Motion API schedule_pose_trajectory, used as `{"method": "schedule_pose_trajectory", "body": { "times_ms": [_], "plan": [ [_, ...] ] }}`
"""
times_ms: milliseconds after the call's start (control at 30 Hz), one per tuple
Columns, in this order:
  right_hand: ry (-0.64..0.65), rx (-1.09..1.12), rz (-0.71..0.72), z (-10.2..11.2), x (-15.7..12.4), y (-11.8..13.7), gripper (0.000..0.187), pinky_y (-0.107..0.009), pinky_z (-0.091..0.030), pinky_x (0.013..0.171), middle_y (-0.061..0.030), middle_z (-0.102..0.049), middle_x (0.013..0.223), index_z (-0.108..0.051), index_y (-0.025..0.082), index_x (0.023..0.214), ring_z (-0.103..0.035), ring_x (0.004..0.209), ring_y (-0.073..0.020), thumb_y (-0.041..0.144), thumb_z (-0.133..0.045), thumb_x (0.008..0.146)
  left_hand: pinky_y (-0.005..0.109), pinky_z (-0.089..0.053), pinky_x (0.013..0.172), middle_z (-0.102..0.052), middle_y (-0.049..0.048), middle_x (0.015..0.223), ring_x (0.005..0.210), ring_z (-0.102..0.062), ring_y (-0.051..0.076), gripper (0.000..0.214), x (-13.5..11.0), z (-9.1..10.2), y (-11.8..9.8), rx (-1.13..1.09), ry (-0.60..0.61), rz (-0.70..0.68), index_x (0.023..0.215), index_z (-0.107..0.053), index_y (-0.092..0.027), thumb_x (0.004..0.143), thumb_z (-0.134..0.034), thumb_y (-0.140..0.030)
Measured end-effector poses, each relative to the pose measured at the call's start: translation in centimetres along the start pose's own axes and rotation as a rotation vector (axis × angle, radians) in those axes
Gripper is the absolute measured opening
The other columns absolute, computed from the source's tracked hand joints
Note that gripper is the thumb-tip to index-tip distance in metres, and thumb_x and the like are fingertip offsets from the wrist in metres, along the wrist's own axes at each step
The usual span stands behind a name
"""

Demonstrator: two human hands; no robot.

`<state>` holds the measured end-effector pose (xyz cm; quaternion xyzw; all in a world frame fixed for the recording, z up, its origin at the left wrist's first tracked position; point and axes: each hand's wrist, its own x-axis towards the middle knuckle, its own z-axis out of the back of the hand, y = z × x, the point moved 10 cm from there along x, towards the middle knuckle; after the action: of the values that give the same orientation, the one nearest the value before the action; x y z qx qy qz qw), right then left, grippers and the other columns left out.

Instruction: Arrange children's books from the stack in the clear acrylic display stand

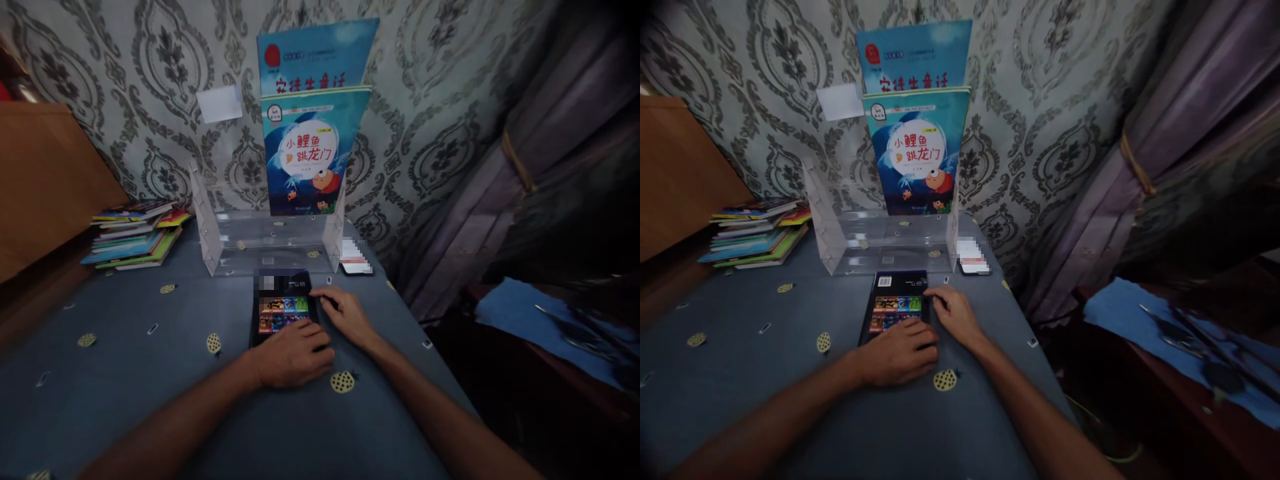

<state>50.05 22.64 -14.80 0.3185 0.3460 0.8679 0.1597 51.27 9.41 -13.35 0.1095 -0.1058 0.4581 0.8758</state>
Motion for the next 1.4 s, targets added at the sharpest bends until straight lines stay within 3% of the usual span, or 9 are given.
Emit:
{"method": "schedule_pose_trajectory", "body": {
  "times_ms": [300, 433, 567, 700, 800, 1067, 1400],
  "plan": [
    [0.026, -0.040, 0.042, -0.2, 0.0, 0.9, 0.030, -0.040, -0.056, 0.092, -0.0069, -0.077, 0.103, -0.074, 0.022, 0.100, -0.071, 0.100, -0.0237, 0.015, -0.047, 0.087, 0.036, -0.047, 0.091, -0.068, 0.0069, 0.100, 0.100, -0.060, 0.021, 0.020, -0.1, -0.3, 0.5, -0.064, 0.012, 0.026, 0.096, -0.061, -0.018, 0.101, -0.049, -0.032],
    [0.037, -0.085, 0.054, -0.5, 0.0, 1.2, 0.029, -0.040, -0.056, 0.092, -0.0067, -0.076, 0.103, -0.073, 0.023, 0.101, -0.070, 0.099, -0.0229, 0.015, -0.047, 0.089, 0.034, -0.048, 0.096, -0.067, 0.0094, 0.110, 0.105, -0.060, 0.020, 0.021, -0.2, 0.8, 2.0, -0.234, -0.076, 0.127, 0.104, -0.061, -0.017, 0.099, -0.053, -0.035],
    [0.064, -0.181, 0.090, -1.4, 0.6, 1.3, 0.029, -0.045, -0.052, 0.100, -0.0072, -0.075, 0.108, -0.073, 0.023, 0.102, -0.068, 0.105, -0.0242, 0.013, -0.049, 0.088, 0.035, -0.050, 0.095, -0.065, 0.0086, 0.114, 0.107, -0.060, 0.020, 0.017, -1.8, 1.3, 7.1, -0.299, -0.151, 0.386, 0.110, -0.060, -0.019, 0.100, -0.048, -0.027],
    [0.088, -0.262, 0.108, -2.7, 2.0, 1.3, 0.030, -0.049, -0.050, 0.101, -0.0107, -0.073, 0.113, -0.072, 0.020, 0.106, -0.065, 0.110, -0.0267, 0.011, -0.051, 0.088, 0.042, -0.050, 0.092, -0.063, 0.0101, 0.111, 0.103, -0.059, 0.024, 0.016, -5.9, 0.6, 14.1, -0.119, -0.126, 0.727, 0.107, -0.059, -0.018, 0.097, -0.048, -0.023],
    [0.088, -0.303, 0.077, -3.3, 3.1, 0.7, 0.029, -0.051, -0.048, 0.102, -0.0137, -0.071, 0.116, -0.071, 0.018, 0.109, -0.062, 0.113, -0.0288, 0.012, -0.051, 0.089, 0.042, -0.049, 0.094, -0.063, 0.0094, 0.107, 0.103, -0.057, 0.024, 0.018, -7.9, 0.4, 16.7, -0.079, -0.147, 0.802, 0.105, -0.059, -0.019, 0.098, -0.043, -0.020],
    [0.076, -0.280, 0.037, -3.6, 3.3, -0.9, 0.032, -0.050, -0.046, 0.106, -0.0133, -0.067, 0.129, -0.068, 0.019, 0.118, -0.059, 0.123, -0.0286, 0.019, -0.051, 0.092, 0.039, -0.047, 0.092, -0.064, 0.0085, 0.107, 0.101, -0.056, 0.024, 0.021, -8.2, 0.0, 16.7, 0.043, -0.094, 0.808, 0.106, -0.059, -0.019, 0.099, -0.040, -0.019],
    [0.084, -0.287, 0.051, -3.8, 3.1, -1.0, 0.032, -0.055, -0.045, 0.107, -0.0145, -0.066, 0.132, -0.068, 0.019, 0.119, -0.058, 0.126, -0.0309, 0.021, -0.048, 0.093, 0.039, -0.047, 0.095, -0.064, 0.0095, 0.110, 0.104, -0.056, 0.025, 0.021, -8.3, -0.5, 17.0, 0.047, -0.061, 0.821, 0.108, -0.059, -0.018, 0.098, -0.041, -0.017]
  ]
}}
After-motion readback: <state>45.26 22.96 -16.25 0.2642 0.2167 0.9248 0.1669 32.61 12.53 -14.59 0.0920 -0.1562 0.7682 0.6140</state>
